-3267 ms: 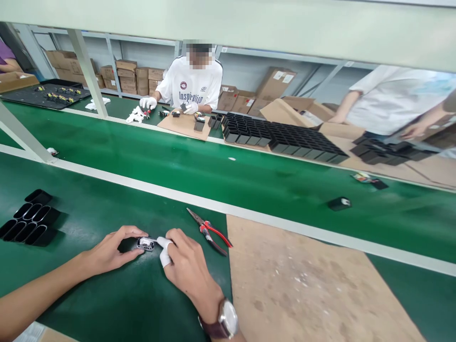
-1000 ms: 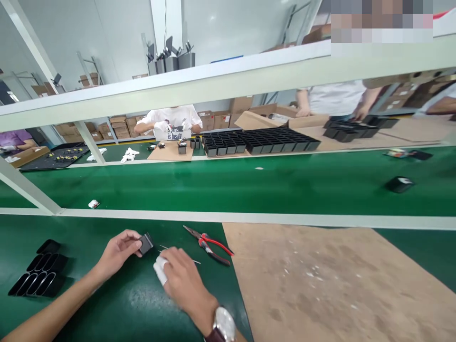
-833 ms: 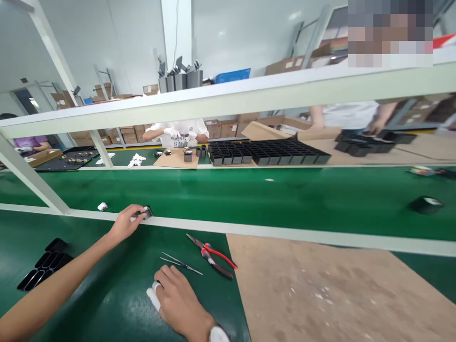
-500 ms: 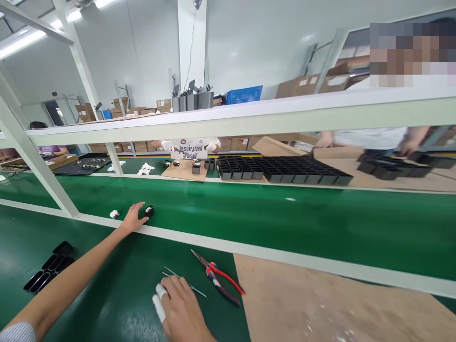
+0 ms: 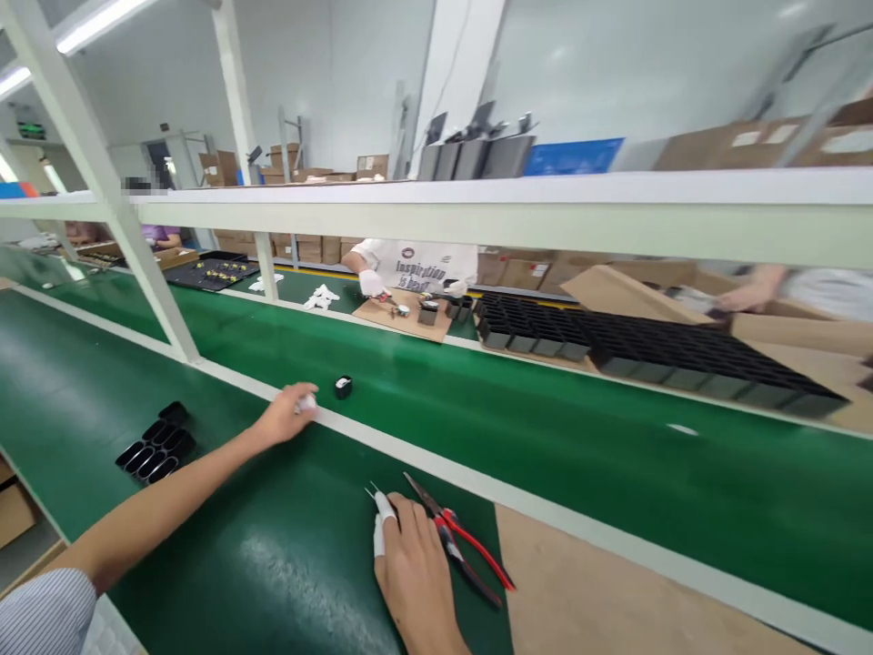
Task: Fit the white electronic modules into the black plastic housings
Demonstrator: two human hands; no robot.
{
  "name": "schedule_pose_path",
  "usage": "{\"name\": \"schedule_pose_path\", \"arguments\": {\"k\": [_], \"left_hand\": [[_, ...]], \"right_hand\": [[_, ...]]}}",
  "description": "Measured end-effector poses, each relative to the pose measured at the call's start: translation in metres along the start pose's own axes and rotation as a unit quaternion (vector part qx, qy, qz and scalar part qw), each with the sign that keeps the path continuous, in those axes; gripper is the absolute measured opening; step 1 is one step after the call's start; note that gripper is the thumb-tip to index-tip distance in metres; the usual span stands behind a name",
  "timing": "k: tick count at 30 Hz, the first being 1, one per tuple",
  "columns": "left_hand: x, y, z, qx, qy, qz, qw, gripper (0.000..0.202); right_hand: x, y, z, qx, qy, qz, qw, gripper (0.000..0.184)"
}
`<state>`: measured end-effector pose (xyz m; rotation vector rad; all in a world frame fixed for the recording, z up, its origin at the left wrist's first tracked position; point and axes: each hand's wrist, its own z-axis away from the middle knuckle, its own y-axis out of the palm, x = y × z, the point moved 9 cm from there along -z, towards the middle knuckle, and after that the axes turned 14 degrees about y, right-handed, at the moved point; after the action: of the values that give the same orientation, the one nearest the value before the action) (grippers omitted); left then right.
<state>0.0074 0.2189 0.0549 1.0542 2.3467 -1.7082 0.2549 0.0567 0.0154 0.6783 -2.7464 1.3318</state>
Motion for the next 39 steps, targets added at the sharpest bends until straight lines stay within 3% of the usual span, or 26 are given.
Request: {"name": "schedule_pose_path", "arguments": {"k": [2, 4, 5, 7, 9, 12, 14, 16, 19, 22, 24, 26, 28, 31, 34, 36, 39], "left_hand": [[-0.043, 0.024, 0.031, 0.05, 0.072, 0.051, 0.995, 0.052], [-0.075, 0.034, 0.063, 0.086, 0.124, 0.089, 0.985, 0.06], [-0.086, 0.031, 0.077, 0.097, 0.15, 0.107, 0.978, 0.066], [-0.091, 0.008, 0.096, 0.082, 0.176, 0.12, 0.974, 0.073], [-0.071, -0.037, 0.107, 0.026, 0.155, 0.07, 0.985, 0.062], [-0.015, -0.116, 0.124, -0.055, 0.067, -0.13, 0.988, 0.022], [0.023, -0.154, 0.136, -0.059, 0.02, -0.238, 0.969, 0.029], [0.059, -0.18, 0.146, -0.046, -0.029, -0.292, 0.955, 0.032], [0.105, -0.194, 0.153, -0.002, -0.106, -0.291, 0.951, 0.034], [0.126, -0.192, 0.142, 0.032, -0.133, -0.264, 0.955, 0.03], [0.124, -0.188, 0.127, 0.033, -0.125, -0.254, 0.959, 0.027], [0.108, -0.178, 0.111, 0.03, -0.104, -0.242, 0.964, 0.03], [0.075, -0.158, 0.098, 0.028, -0.053, -0.208, 0.976, 0.033], [-0.002, -0.109, 0.087, 0.033, 0.1, -0.088, 0.99, 0.031], [-0.077, -0.057, 0.091, 0.057, 0.246, 0.0, 0.968, 0.024], [-0.106, -0.03, 0.094, 0.064, 0.29, 0.022, 0.955, 0.022], [-0.116, -0.01, 0.095, 0.058, 0.292, 0.054, 0.953, 0.02]], "right_hand": [[0.004, -0.001, -0.001, 0.008, -0.014, -0.023, 1.0, 0.034], [0.009, -0.002, -0.001, 0.018, -0.031, -0.051, 0.998, 0.034], [0.011, -0.003, -0.002, 0.024, -0.038, -0.066, 0.997, 0.034], [0.017, -0.005, -0.001, 0.037, -0.043, -0.092, 0.994, 0.035], [0.023, -0.008, -0.001, 0.044, -0.039, -0.111, 0.992, 0.035], [0.037, -0.012, -0.002, 0.055, -0.035, -0.128, 0.99, 0.039], [0.051, -0.01, -0.005, 0.081, -0.039, -0.129, 0.988, 0.046], [0.067, -0.004, -0.007, 0.121, -0.049, -0.124, 0.984, 0.053], [0.086, 0.005, -0.007, 0.165, -0.072, -0.119, 0.976, 0.057], [0.087, 0.006, -0.007, 0.163, -0.069, -0.127, 0.976, 0.055], [0.081, 0.004, -0.006, 0.146, -0.052, -0.141, 0.978, 0.049], [0.072, 0.002, -0.006, 0.131, -0.031, -0.15, 0.979, 0.042], [0.063, 0.001, -0.005, 0.125, -0.003, -0.15, 0.981, 0.038], [0.051, 0.003, -0.004, 0.147, 0.039, -0.132, 0.98, 0.038], [0.047, 0.002, -0.002, 0.19, 0.053, -0.124, 0.972, 0.046], [0.048, 0.0, -0.001, 0.213, 0.047, -0.129, 0.967, 0.053], [0.05, -0.004, -0.001, 0.219, 0.026, -0.129, 0.967, 0.055]]}}
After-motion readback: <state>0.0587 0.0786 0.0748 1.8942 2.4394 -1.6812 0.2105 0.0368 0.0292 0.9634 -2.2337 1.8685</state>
